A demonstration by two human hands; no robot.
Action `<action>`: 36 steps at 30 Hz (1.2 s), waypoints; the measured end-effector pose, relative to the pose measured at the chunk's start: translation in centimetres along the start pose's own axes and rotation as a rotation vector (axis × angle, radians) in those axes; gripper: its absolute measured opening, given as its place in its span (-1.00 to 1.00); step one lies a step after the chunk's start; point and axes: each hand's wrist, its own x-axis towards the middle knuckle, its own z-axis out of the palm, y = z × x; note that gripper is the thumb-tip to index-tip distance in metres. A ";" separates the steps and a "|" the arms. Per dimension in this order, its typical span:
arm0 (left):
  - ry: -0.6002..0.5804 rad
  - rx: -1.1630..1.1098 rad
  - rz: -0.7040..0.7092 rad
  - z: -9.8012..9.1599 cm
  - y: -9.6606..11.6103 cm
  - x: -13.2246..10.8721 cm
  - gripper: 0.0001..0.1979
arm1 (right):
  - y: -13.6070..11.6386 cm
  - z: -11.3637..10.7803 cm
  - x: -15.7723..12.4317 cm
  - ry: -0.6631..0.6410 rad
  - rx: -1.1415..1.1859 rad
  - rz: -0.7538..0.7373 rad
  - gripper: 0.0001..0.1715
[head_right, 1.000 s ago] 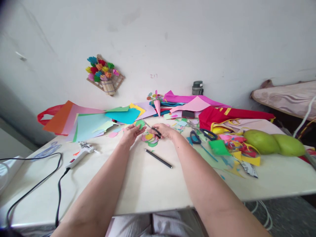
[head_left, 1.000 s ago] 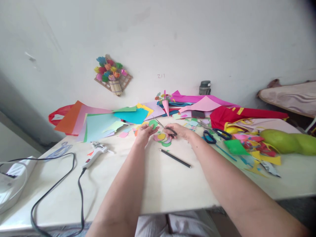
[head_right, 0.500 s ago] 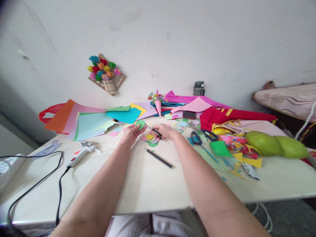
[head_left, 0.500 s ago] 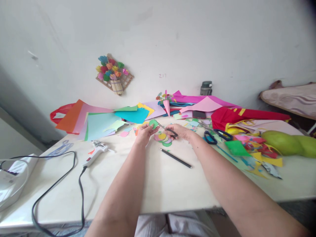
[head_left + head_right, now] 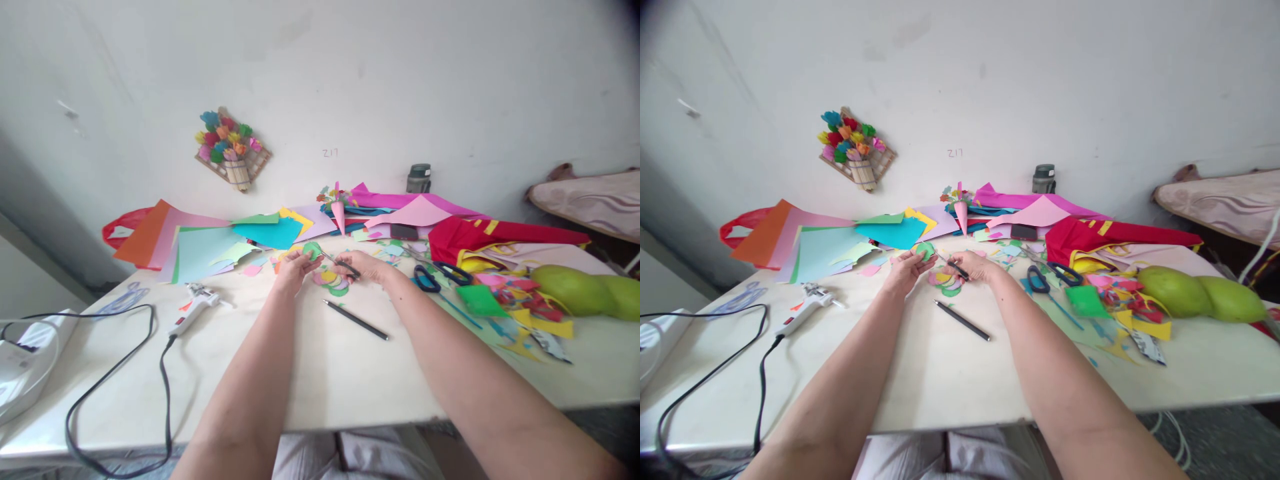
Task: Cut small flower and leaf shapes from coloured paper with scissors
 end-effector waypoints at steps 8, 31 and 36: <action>-0.007 0.005 0.001 0.0 0.1 -0.1 -0.72 | 0.1 0.0 0.2 0.005 -0.069 -0.005 -0.74; -0.023 0.002 0.002 -0.1 0.0 0.0 -0.72 | 0.6 -0.2 0.5 -0.027 -0.012 -0.003 -0.79; -0.020 0.000 0.005 -0.1 0.0 0.0 -0.72 | 0.6 -0.1 0.6 -0.006 -0.019 0.018 -0.84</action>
